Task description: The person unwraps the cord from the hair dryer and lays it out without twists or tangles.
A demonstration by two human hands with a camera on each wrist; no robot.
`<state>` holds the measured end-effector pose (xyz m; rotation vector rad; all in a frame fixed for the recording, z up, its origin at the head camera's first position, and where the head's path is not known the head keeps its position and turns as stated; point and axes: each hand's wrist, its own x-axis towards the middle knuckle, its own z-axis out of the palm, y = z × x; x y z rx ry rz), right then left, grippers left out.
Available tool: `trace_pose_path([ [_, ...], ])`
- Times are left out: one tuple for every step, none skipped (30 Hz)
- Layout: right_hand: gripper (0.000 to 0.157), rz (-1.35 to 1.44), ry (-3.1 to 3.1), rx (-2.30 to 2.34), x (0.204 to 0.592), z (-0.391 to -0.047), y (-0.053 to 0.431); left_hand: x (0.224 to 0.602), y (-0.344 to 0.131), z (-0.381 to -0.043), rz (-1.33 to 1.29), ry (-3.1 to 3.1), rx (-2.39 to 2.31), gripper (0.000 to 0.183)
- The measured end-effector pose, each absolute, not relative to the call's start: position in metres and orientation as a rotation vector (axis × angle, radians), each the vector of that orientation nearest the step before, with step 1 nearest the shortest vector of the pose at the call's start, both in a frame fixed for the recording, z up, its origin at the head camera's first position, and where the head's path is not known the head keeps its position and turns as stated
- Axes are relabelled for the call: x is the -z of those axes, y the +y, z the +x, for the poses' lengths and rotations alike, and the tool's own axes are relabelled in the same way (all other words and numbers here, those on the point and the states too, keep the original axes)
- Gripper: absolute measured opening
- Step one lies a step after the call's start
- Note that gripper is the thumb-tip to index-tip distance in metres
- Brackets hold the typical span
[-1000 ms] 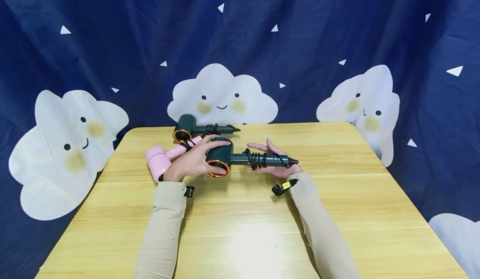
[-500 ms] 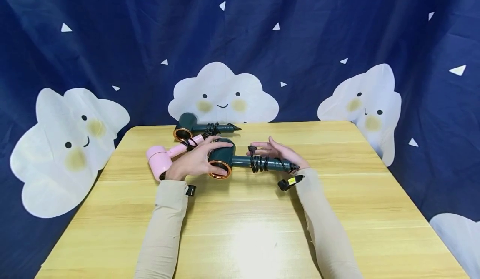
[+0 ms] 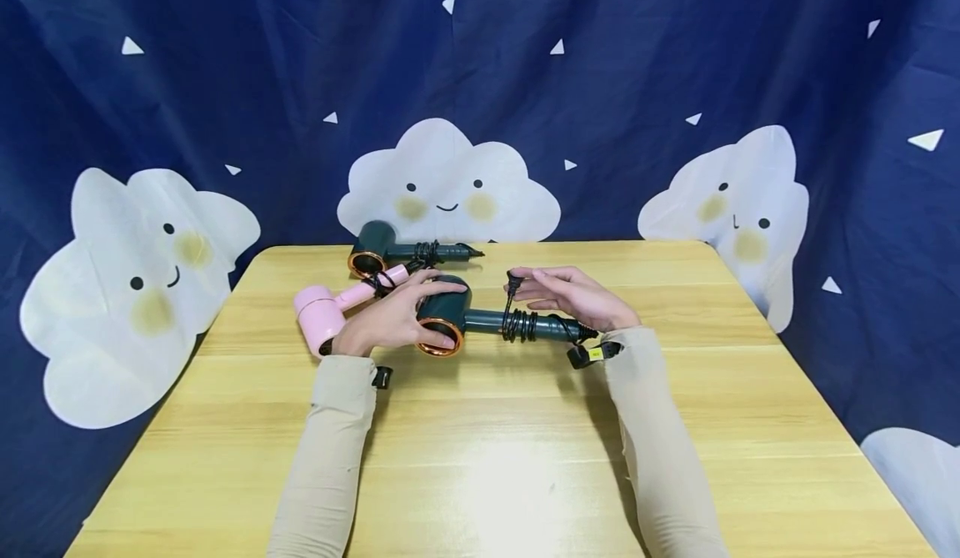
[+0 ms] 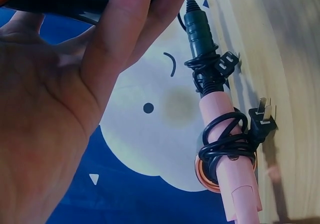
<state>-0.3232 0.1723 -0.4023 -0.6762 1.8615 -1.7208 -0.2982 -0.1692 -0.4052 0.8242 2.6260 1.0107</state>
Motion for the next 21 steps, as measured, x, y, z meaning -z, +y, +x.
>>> trace_pose_path([
  [0.058, -0.652, 1.893, 1.722, 0.398, -0.321, 0.17, 0.405, -0.17, -0.298, 0.82, 2.625, -1.014, 0.085],
  [0.056, -0.63, 1.925, 1.72, 0.394, -0.319, 0.167, 0.405, -0.17, -0.299, 0.817, 2.626, -1.012, 0.085],
  [0.053, -0.612, 1.965, 1.712, 0.391, -0.317, 0.164, 0.405, -0.17, -0.299, 0.817, 2.629, -1.012, 0.085],
  [0.05, -0.599, 2.008, 1.7, 0.387, -0.315, 0.161, 0.405, -0.171, -0.299, 0.815, 2.632, -1.01, 0.085],
  [0.048, -0.591, 2.057, 1.682, 0.384, -0.314, 0.158, 0.405, -0.171, -0.299, 0.813, 2.638, -1.008, 0.085],
  [0.045, -0.581, 2.09, 1.676, 0.382, -0.312, 0.155, 0.405, -0.172, -0.299, 0.811, 2.642, -1.006, 0.085],
  [0.044, -0.58, 2.114, 1.671, 0.38, -0.31, 0.153, 0.405, -0.172, -0.299, 0.808, 2.648, -1.003, 0.085],
  [0.042, -0.581, 2.127, 1.671, 0.378, -0.308, 0.15, 0.405, -0.173, -0.299, 0.803, 2.653, -1.004, 0.085],
  [0.041, -0.584, 2.131, 1.678, 0.376, -0.307, 0.147, 0.405, -0.173, -0.299, 0.8, 2.656, -1.009, 0.085],
  [0.041, -0.583, 2.121, 1.7, 0.374, -0.304, 0.145, 0.405, -0.174, -0.3, 0.794, 2.657, -1.014, 0.085],
  [0.041, -0.585, 2.098, 1.727, 0.373, -0.302, 0.142, 0.405, -0.175, -0.3, 0.792, 2.658, -1.02, 0.085],
  [0.041, -0.581, 2.062, 1.764, 0.372, -0.301, 0.139, 0.406, -0.176, -0.301, 0.79, 2.66, -1.028, 0.085],
  [0.041, -0.575, 2.021, 1.802, 0.371, -0.299, 0.137, 0.405, -0.177, -0.301, 0.791, 2.661, -1.038, 0.086],
  [0.042, -0.572, 1.983, 1.835, 0.371, -0.297, 0.135, 0.405, -0.178, -0.301, 0.792, 2.665, -1.046, 0.086],
  [0.042, -0.572, 1.948, 1.866, 0.37, -0.296, 0.133, 0.406, -0.179, -0.302, 0.795, 2.67, -1.052, 0.087],
  [0.043, -0.574, 1.918, 1.891, 0.37, -0.294, 0.131, 0.406, -0.179, -0.302, 0.795, 2.677, -1.058, 0.087],
  [0.043, -0.58, 1.892, 1.907, 0.369, -0.293, 0.13, 0.406, -0.18, -0.302, 0.798, 2.682, -1.062, 0.087],
  [0.043, -0.581, 1.868, 1.921, 0.369, -0.292, 0.128, 0.406, -0.181, -0.303, 0.797, 2.686, -1.067, 0.087],
  [0.044, -0.588, 1.85, 1.93, 0.369, -0.29, 0.127, 0.406, -0.182, -0.303, 0.795, 2.69, -1.071, 0.087],
  [0.044, -0.594, 1.834, 1.936, 0.368, -0.289, 0.125, 0.406, -0.183, -0.304, 0.794, 2.695, -1.071, 0.087],
  [0.044, -0.599, 1.82, 1.943, 0.368, -0.288, 0.124, 0.406, -0.184, -0.304, 0.794, 2.697, -1.074, 0.086],
])
